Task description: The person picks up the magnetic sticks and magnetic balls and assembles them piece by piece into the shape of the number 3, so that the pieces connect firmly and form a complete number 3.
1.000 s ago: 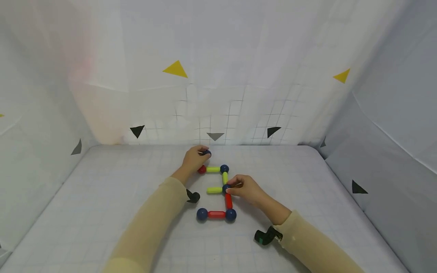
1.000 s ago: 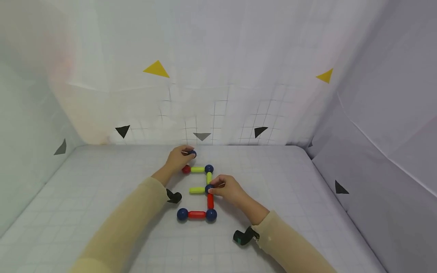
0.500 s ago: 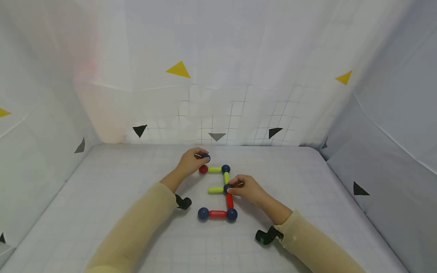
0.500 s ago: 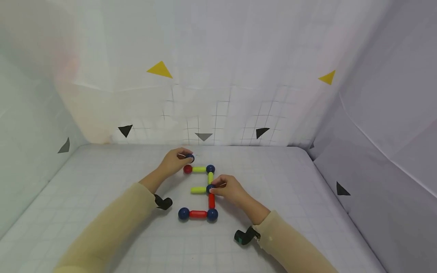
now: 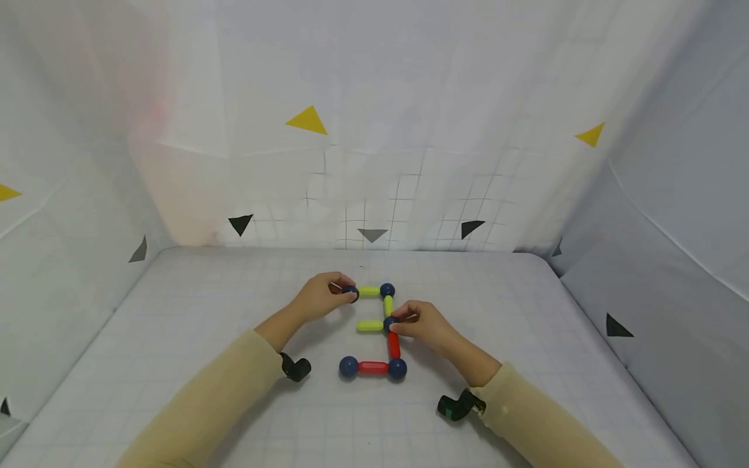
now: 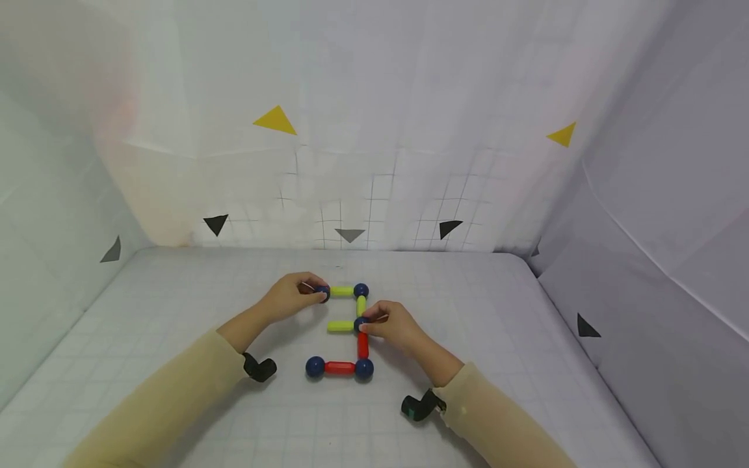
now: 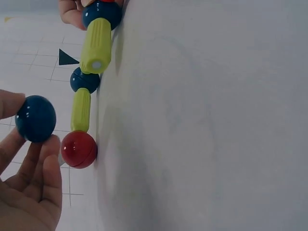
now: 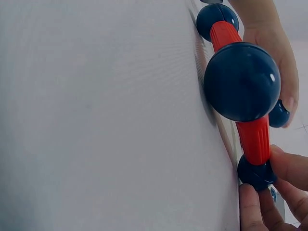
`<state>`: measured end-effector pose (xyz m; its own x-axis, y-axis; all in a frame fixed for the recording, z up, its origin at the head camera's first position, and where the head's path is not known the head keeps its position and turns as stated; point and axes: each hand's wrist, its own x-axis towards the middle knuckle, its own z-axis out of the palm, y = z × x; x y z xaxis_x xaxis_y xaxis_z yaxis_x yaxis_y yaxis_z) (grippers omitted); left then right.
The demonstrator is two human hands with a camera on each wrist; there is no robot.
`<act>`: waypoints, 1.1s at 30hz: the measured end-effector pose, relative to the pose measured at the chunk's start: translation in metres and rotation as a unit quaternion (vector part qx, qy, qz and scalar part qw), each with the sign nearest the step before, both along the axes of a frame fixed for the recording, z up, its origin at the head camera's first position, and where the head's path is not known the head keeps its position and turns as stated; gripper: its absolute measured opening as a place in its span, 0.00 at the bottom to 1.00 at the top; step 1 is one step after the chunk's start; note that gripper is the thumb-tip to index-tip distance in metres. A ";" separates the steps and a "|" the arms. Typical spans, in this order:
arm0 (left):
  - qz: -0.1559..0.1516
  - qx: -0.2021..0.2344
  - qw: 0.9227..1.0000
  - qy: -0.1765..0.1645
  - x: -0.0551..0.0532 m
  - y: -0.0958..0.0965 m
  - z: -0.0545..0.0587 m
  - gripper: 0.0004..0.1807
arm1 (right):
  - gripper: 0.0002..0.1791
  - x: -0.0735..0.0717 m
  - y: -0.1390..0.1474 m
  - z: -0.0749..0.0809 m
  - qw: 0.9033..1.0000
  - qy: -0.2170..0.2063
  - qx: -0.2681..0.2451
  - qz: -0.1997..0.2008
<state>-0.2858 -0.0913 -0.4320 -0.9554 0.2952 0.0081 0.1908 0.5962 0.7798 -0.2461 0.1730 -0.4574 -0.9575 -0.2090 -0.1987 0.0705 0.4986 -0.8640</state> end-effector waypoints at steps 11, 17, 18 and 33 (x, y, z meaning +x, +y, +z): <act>-0.043 -0.002 0.999 -0.031 0.012 -0.012 -0.005 0.11 | 0.11 -0.001 0.002 -0.002 1.000 0.000 -0.005 0.000; -0.052 -0.006 0.998 -0.044 0.014 -0.017 -0.009 0.12 | 0.11 0.000 0.002 -0.001 1.000 0.002 -0.009 0.005; -0.055 -0.008 0.998 -0.044 0.015 -0.018 -0.009 0.13 | 0.11 0.001 0.001 -0.001 1.000 0.004 -0.009 0.006; -0.097 0.004 0.993 -0.064 0.023 -0.017 -0.012 0.13 | 0.10 0.003 0.000 0.003 1.000 0.005 -0.008 0.005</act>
<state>-0.2627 -0.1088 -0.4439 -0.8736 0.4747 -0.1070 0.2003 0.5513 0.8099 -0.2434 0.1728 -0.4542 -0.9575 -0.2214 -0.1848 0.0563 0.4850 -0.8727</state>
